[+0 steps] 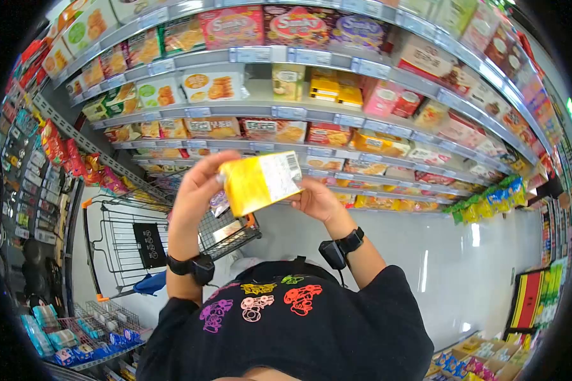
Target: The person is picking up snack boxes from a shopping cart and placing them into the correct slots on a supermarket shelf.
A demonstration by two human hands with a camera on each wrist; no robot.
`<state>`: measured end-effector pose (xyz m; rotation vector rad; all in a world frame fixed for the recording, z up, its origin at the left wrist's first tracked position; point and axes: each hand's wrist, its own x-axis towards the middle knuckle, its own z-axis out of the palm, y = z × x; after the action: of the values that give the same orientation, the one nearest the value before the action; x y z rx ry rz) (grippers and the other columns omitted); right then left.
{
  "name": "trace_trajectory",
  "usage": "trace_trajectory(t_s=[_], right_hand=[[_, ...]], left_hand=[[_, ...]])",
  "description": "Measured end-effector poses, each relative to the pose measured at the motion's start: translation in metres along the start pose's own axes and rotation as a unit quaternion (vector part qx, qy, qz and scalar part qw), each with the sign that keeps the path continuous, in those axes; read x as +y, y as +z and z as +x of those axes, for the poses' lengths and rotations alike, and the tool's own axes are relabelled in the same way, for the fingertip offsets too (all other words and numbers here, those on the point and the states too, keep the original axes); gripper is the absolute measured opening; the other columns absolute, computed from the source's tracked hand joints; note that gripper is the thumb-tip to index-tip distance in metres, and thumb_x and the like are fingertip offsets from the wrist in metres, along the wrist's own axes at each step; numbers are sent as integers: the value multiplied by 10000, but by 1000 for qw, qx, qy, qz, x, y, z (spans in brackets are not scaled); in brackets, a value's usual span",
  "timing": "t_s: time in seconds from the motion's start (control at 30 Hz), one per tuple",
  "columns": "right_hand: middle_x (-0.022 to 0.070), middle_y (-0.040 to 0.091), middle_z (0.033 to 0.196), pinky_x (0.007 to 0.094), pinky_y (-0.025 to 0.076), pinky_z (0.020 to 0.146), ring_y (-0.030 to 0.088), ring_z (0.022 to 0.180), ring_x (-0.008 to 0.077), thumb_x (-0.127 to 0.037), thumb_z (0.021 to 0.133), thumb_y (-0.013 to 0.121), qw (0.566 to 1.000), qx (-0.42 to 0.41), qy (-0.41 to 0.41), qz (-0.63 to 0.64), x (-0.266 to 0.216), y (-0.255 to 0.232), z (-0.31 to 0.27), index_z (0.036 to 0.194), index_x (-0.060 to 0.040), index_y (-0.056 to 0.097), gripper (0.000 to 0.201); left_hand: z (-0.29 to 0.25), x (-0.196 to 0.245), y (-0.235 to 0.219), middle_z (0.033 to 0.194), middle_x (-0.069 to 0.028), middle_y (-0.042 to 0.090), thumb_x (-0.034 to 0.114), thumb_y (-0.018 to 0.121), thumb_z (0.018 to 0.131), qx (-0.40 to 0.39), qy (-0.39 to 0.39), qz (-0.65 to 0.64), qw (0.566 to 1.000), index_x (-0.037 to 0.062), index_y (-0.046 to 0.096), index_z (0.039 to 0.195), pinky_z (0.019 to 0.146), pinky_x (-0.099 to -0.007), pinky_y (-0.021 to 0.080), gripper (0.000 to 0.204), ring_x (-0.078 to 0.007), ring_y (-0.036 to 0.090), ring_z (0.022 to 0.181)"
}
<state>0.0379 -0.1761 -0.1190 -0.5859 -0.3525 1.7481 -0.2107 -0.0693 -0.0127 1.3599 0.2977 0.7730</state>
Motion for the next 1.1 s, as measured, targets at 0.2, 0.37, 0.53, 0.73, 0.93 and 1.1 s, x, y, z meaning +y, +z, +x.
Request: trace_trajectory(t_s=[0.2, 0.37, 0.53, 0.73, 0.93, 1.1], right_hand=[[167, 555, 1155, 274, 525, 706, 587, 989, 264, -129, 855, 520, 983, -6, -110, 147, -16, -11, -51, 1236, -31, 447, 399], [187, 497, 1226, 323, 538, 760, 541, 1082, 296, -76, 850, 514, 979, -27, -142, 143, -21, -18, -71, 1285, -43, 388, 454], [174, 500, 1236, 337, 536, 769, 539, 1090, 308, -63, 848, 521, 980, -28, -173, 98, -24, -13, -85, 1303, -73, 372, 479], [152, 504, 1245, 350, 528, 772, 536, 1095, 323, -64, 844, 540, 981, -33, -184, 60, -27, -7, -91, 1309, -97, 376, 494], [144, 509, 1242, 354, 518, 781, 547, 1081, 320, -68, 851, 542, 966, -28, -256, -4, -30, 18, -98, 1299, -73, 381, 477], [133, 512, 1244, 369, 492, 785, 540, 1095, 313, -121, 868, 546, 945, -3, -313, -97, -31, 34, -100, 1281, -73, 413, 437]], left_hand=[[-2, 97, 112, 1275, -259, 427, 378, 604, 779, -179, 242, -134, 944, -66, 346, 1285, 1013, -456, 274, 721, -377, 383, 1216], [-44, 129, 191, 1038, -200, 569, 439, 671, 755, -255, 272, -246, 895, 43, 382, 1273, 868, -512, 377, 713, -434, 546, 939], [-34, 120, 206, 1127, -196, 494, 368, 661, 750, -317, 260, -253, 877, 30, 349, 1293, 896, -479, 363, 712, -387, 489, 1020], [-23, 111, 214, 1235, -191, 404, 284, 648, 744, -341, 261, -234, 872, 16, 309, 1318, 931, -440, 346, 718, -332, 419, 1117], [18, 84, 199, 1342, -187, 313, 199, 635, 738, -289, 304, -43, 907, 2, 270, 1343, 965, -400, 329, 734, -277, 350, 1215], [68, 4, 154, 1374, -176, 289, 79, 614, 759, 98, 350, 227, 904, 7, 263, 1349, 970, -352, 339, 690, -221, 327, 1254]])
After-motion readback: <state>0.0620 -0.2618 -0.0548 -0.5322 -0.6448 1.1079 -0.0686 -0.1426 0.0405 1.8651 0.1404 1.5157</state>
